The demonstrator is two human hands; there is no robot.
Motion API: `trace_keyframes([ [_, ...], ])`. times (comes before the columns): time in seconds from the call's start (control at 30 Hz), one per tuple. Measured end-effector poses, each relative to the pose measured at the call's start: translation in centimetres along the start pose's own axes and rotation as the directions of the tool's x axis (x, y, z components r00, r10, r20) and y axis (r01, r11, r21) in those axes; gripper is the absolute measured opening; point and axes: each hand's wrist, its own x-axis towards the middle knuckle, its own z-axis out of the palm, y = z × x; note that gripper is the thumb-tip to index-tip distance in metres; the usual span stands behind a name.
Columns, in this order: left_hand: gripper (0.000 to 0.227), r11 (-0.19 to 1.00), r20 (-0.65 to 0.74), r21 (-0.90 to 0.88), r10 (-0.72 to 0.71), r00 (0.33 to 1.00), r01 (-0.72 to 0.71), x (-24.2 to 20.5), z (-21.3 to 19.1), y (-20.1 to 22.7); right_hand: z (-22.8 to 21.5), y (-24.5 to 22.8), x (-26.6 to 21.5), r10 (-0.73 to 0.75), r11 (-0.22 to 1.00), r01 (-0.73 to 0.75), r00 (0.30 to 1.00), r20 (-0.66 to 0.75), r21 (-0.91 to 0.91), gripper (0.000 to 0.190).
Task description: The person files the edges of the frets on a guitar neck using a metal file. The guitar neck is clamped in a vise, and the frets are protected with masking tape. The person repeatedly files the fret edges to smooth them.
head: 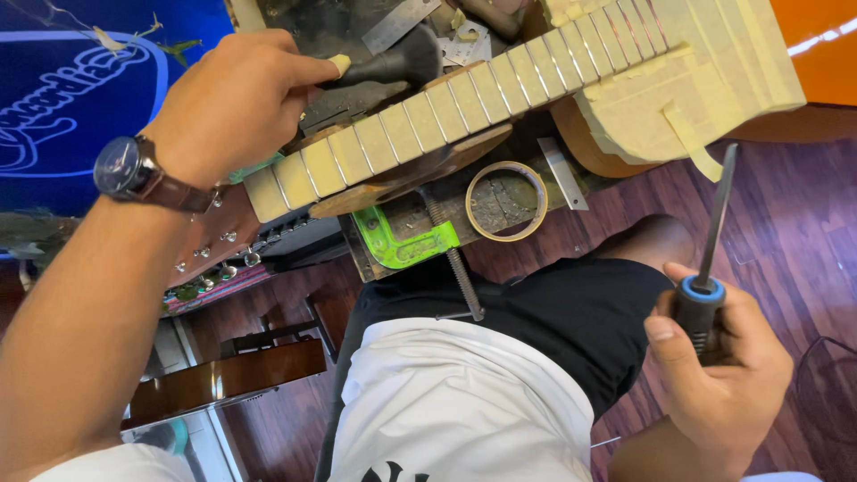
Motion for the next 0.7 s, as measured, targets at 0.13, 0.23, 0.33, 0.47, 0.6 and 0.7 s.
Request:
trace_keyframes([
  [0.13,0.039,0.968,-0.053,-0.151,0.195,0.979,-0.2,4.1,4.0,-3.6,-0.4,0.6,-0.4,0.018,1.0,-0.017,0.999,0.038,-0.022,0.041],
  [0.23,0.039,0.909,-0.012,-0.407,0.091,0.996,-0.088,6.2,6.1,-4.0,-0.5,1.0,-0.7,0.06,0.998,-0.059,0.997,0.038,-0.03,0.04],
  [0.33,0.044,0.927,0.03,-0.371,0.08,0.996,-0.063,7.4,7.2,-3.5,-0.6,1.2,-0.9,0.068,0.996,-0.066,0.997,0.041,-0.055,0.042],
  [0.47,0.043,0.954,0.046,-0.3,0.04,0.998,-0.025,7.4,5.5,-1.8,-0.4,0.9,-0.9,0.084,0.988,-0.078,0.996,0.038,-0.135,0.051],
  [0.6,0.015,0.95,-0.142,-0.252,0.151,0.978,-0.183,6.3,2.7,0.0,0.2,0.6,-0.4,0.118,0.973,-0.099,0.99,0.081,-0.21,0.063],
  [0.7,0.018,0.905,-0.35,-0.174,0.311,0.884,-0.388,4.2,0.7,3.6,1.1,0.1,0.0,0.095,0.983,-0.078,0.991,0.096,-0.169,0.064],
])
